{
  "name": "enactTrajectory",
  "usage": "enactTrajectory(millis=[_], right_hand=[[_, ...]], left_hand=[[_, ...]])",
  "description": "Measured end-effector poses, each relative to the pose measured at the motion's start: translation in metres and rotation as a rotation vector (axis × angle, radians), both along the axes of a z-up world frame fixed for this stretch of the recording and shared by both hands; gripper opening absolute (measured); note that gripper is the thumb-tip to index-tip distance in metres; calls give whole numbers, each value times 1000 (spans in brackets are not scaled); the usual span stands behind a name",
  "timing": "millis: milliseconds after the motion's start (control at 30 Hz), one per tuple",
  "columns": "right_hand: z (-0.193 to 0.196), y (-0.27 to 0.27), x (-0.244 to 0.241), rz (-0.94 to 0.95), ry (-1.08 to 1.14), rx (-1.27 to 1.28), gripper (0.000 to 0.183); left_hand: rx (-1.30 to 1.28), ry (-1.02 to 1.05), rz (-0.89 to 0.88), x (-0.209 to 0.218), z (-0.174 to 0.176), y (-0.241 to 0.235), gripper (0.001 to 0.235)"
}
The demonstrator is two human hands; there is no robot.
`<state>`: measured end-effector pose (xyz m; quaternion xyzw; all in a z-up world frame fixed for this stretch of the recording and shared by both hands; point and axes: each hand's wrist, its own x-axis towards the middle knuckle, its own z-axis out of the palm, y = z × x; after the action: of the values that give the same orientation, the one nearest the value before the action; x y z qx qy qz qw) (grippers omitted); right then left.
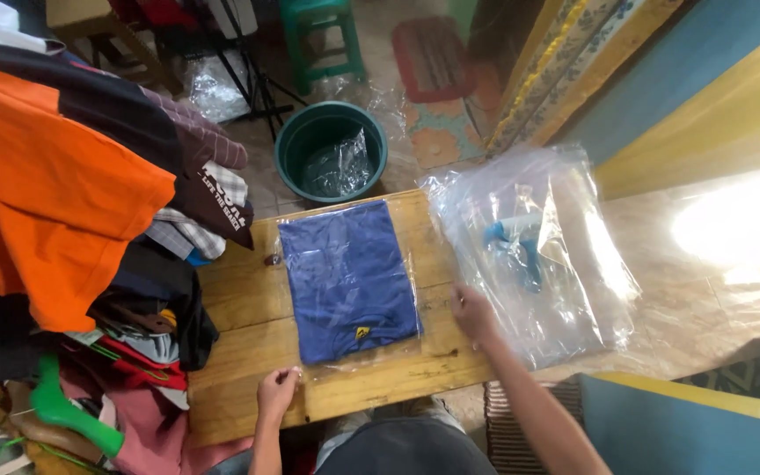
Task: The person uses a lint roller on a blue garment, then places the garment into a clear plastic bag. They smooth the bag and fold it around the garment to create a compact package.
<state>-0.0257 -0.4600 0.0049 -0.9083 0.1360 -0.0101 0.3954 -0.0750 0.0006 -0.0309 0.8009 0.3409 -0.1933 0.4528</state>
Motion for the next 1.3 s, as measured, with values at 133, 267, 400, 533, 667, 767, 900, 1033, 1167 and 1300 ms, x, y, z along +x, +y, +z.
enactTrajectory(millis=[133, 267, 400, 533, 667, 767, 900, 1033, 1167, 1300], right_hand=[[-24, -66, 21, -44, -153, -263, 21], [-23, -101, 18, 37, -62, -586, 31], [-27, -120, 10, -92, 56, -956, 59], [-17, -158, 13, -242, 259, -920, 53], [-16, -199, 20, -198, 245, -672, 75], [11, -208, 20, -171, 434, -664, 77], [5, -226, 22, -55, 394, -713, 47], [7, -238, 19, -138, 96, -508, 33], [-19, -266, 11, -357, 18, -512, 37], [-32, -278, -1, -385, 274, -528, 39]], left_hand=[[54, 8, -37, -4, 4, 1, 30], [16, 28, 0, -3, 25, -7, 26], [12, -2, 52, -1, 21, -7, 21], [9, -29, 65, -3, 12, -7, 21], [94, 101, 33, 5, 36, -16, 27], [80, 129, 67, 7, 50, -25, 28], [98, 126, 86, 6, 57, -29, 29], [128, 75, 94, 3, 38, -25, 26], [168, 119, 78, 3, 44, -29, 29], [180, 87, 82, 2, 29, -26, 25]])
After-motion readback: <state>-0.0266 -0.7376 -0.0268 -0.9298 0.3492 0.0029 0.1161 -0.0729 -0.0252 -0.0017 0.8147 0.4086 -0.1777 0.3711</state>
